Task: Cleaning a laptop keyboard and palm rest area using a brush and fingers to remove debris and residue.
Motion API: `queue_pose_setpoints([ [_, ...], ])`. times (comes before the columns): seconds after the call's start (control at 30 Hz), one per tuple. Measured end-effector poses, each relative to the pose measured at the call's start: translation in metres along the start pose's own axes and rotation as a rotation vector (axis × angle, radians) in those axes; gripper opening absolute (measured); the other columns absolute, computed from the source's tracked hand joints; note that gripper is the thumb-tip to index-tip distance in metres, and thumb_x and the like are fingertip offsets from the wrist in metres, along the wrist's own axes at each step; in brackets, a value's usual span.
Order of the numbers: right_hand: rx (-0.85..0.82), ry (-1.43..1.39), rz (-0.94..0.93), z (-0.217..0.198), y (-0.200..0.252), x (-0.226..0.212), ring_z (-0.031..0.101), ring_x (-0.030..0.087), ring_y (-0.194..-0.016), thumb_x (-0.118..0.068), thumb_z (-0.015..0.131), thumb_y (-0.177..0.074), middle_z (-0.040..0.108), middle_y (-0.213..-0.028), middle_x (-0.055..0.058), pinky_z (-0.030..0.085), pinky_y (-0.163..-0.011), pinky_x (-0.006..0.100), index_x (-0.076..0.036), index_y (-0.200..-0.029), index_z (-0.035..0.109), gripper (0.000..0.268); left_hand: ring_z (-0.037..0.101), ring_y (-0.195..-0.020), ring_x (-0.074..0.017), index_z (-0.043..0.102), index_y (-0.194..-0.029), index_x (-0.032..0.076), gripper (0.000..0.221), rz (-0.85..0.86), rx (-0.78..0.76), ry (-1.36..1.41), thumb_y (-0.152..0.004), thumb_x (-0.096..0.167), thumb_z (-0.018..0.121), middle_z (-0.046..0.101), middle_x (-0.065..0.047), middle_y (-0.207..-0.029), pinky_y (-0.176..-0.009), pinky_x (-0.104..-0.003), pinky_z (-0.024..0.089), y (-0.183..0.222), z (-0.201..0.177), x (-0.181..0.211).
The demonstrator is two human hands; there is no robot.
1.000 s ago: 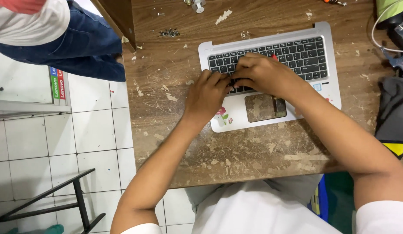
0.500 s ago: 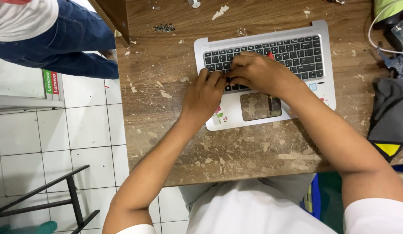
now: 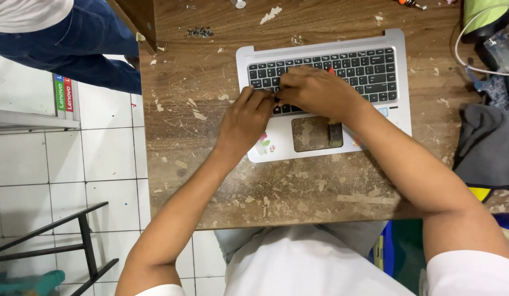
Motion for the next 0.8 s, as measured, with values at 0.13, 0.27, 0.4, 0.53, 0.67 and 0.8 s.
queue_pose_setpoints([
  [0.13,0.023,-0.023,-0.039,-0.006,0.0,-0.007,0.067,0.014,-0.101,-0.019,0.079,-0.103,0.073,-0.101,-0.001,0.055,-0.091,0.028,-0.011,-0.1,0.084,0.01,0.073,-0.104,-0.0241,0.084,-0.107,0.005,0.011,-0.082,-0.019,0.16,-0.102,0.014,0.08,0.077,-0.008,-0.101,-0.1,-0.033,0.061,-0.002,-0.006,-0.002],
  [0.27,0.051,0.053,-0.086,-0.018,-0.002,-0.014,0.064,0.015,-0.105,-0.016,0.08,-0.101,0.072,-0.1,-0.002,0.053,-0.091,0.027,-0.012,-0.101,0.084,0.005,0.074,-0.106,-0.0264,0.086,-0.108,0.004,0.012,-0.157,0.011,0.276,-0.1,0.012,0.083,0.08,-0.01,-0.104,-0.108,-0.034,0.058,-0.004,-0.009,-0.005],
  [0.4,0.081,0.086,-0.142,-0.019,0.002,-0.016,0.064,0.016,-0.108,-0.014,0.08,-0.1,0.072,-0.099,-0.001,0.052,-0.091,0.028,-0.012,-0.101,0.083,0.003,0.075,-0.107,-0.0285,0.087,-0.109,0.004,0.012,-0.197,0.036,0.339,-0.101,0.012,0.083,0.082,-0.011,-0.106,-0.113,-0.035,0.055,0.001,-0.004,-0.008],
  [0.53,0.098,0.119,-0.173,-0.013,0.005,-0.017,0.064,0.016,-0.109,-0.011,0.078,-0.103,0.072,-0.097,0.0,0.053,-0.095,0.029,-0.012,-0.102,0.083,0.005,0.076,-0.102,-0.0289,0.087,-0.106,0.002,0.01,-0.209,0.059,0.377,-0.099,0.01,0.085,0.082,-0.013,-0.104,-0.112,-0.036,0.057,0.002,-0.004,-0.009],
  [0.67,0.21,0.113,-0.253,-0.01,0.008,-0.02,0.066,0.023,-0.106,-0.007,0.079,-0.104,0.072,-0.096,0.005,0.056,-0.094,0.034,-0.006,-0.1,0.08,0.004,0.077,-0.102,-0.0282,0.087,-0.105,0.003,0.008,-0.21,0.074,0.36,-0.1,0.009,0.085,0.082,-0.012,-0.104,-0.112,-0.037,0.057,0.006,0.002,-0.011],
  [0.8,0.272,0.127,-0.292,-0.002,0.013,-0.018,0.065,0.025,-0.104,-0.007,0.077,-0.107,0.068,-0.097,0.006,0.056,-0.093,0.037,-0.005,-0.101,0.079,0.006,0.077,-0.102,-0.0294,0.087,-0.104,0.003,0.008,-0.197,0.096,0.319,-0.1,0.009,0.086,0.082,-0.012,-0.104,-0.111,-0.037,0.058,0.008,0.008,-0.012],
])
Point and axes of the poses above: each hand's wrist, its own y-axis away from the middle knuckle, its own z-axis out of the palm, x = y × z, the point moved 7 cm from there along -y, towards the middle knuckle
